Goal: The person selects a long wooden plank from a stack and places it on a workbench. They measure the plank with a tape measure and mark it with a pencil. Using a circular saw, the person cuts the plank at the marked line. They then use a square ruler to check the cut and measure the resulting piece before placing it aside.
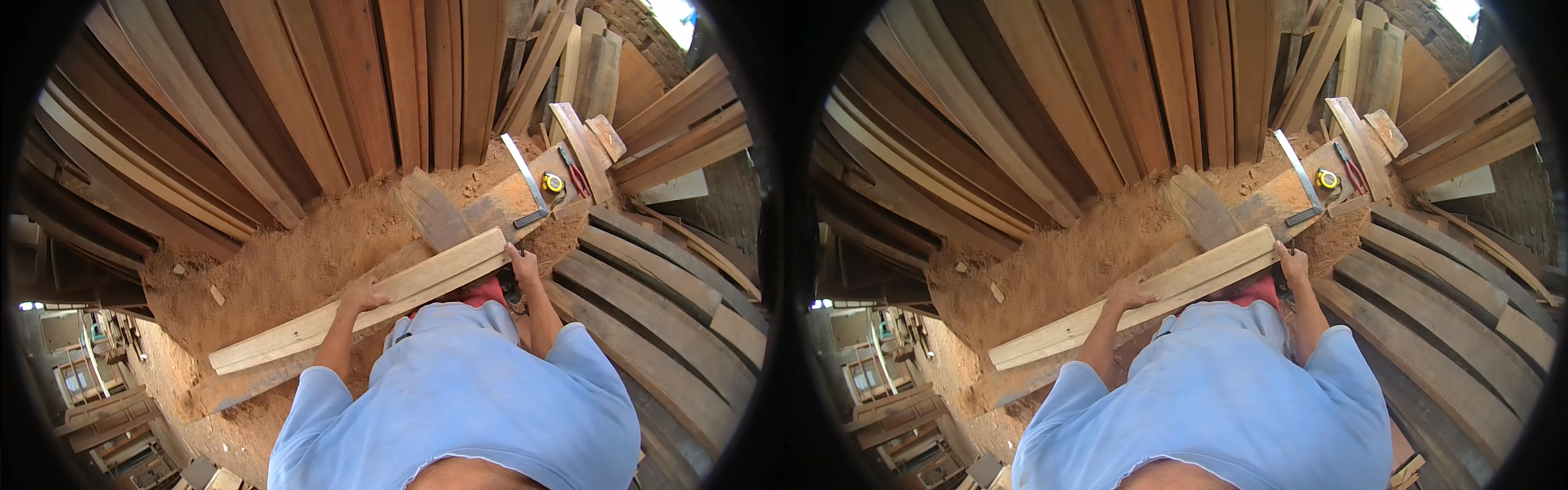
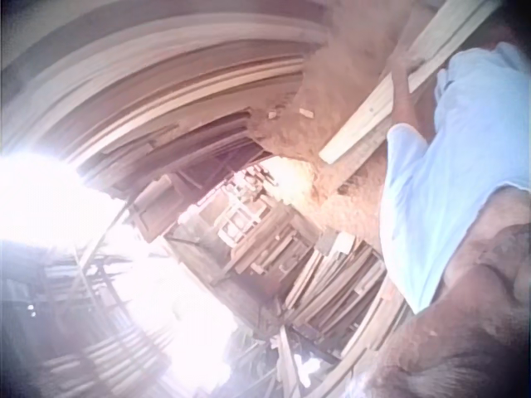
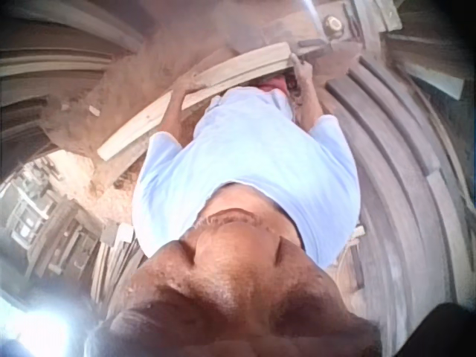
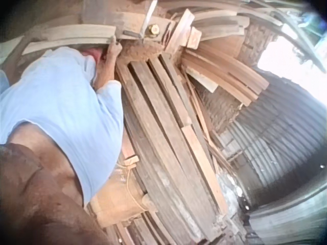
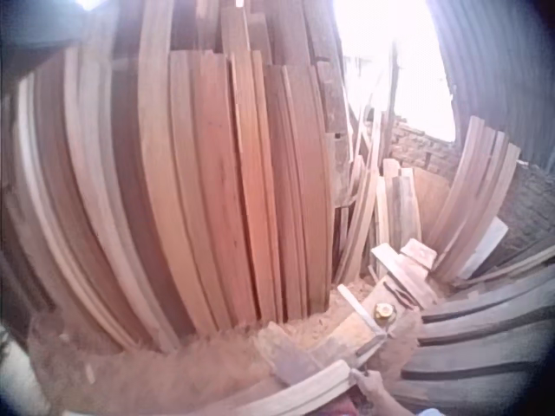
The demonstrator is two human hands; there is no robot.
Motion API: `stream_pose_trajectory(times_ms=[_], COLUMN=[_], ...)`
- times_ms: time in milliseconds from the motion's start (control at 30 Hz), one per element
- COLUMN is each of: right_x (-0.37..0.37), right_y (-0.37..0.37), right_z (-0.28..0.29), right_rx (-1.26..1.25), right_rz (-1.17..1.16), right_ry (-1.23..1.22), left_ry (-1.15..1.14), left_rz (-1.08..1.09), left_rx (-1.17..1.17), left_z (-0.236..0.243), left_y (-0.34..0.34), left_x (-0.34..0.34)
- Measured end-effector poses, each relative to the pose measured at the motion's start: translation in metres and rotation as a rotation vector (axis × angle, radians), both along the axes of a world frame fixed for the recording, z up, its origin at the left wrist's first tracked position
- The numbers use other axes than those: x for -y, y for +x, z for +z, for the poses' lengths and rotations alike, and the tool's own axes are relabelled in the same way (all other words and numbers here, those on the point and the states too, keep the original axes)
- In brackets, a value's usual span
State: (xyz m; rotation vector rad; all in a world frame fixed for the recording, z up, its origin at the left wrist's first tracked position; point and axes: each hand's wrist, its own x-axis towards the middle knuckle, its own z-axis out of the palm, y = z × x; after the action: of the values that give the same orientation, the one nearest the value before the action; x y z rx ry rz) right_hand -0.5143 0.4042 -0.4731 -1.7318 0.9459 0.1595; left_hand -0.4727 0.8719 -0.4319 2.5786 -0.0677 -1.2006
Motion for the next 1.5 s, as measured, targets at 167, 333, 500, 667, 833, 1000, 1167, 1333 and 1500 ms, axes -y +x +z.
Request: stream_pose_trajectory(times_ms=[167, 333, 500, 667, 833, 1000, 1167, 1333, 1500], right_x=[-0.029, -0.060, -0.105, -0.132, -0.136, -0.118, -0.129, -0.134, -0.122], right_y=[-0.012, -0.048, -0.079, -0.062, -0.020, 0.029, 0.045, 0.049, 0.037], right_z=[-0.001, 0.004, 0.005, 0.037, 0.076, 0.104, 0.190, 0.188, 0.222], right_rx=[-0.186, -0.055, 0.087, -0.082, 0.221, 0.166, 0.540, 0.716, 0.653], right_rz=[-0.140, -0.125, -0.115, -0.098, -0.269, -0.158, -0.206, -0.289, -0.166], right_ry=[-0.333, 0.149, 0.342, 0.323, 0.335, 0.229, 0.415, 0.464, 0.479], left_ry=[-0.022, -0.002, -0.033, -0.078, -0.182, -0.353, -0.345, -0.490, -0.428], left_rz=[-0.031, -0.107, -0.241, -0.248, -0.216, -0.049, -0.009, -0.038, -0.009], left_rx=[-0.201, -0.186, -0.096, -0.161, -0.144, -0.155, -0.032, -0.023, 0.023], left_z=[-0.013, -0.012, -0.011, -0.018, 0.032, 0.090, 0.136, 0.136, 0.155], left_y=[0.003, 0.003, -0.008, -0.006, 0.017, 0.046, 0.054, 0.052, 0.047], left_x=[-0.067, -0.061, -0.049, -0.044, -0.024, -0.016, -0.010, -0.023, -0.020])
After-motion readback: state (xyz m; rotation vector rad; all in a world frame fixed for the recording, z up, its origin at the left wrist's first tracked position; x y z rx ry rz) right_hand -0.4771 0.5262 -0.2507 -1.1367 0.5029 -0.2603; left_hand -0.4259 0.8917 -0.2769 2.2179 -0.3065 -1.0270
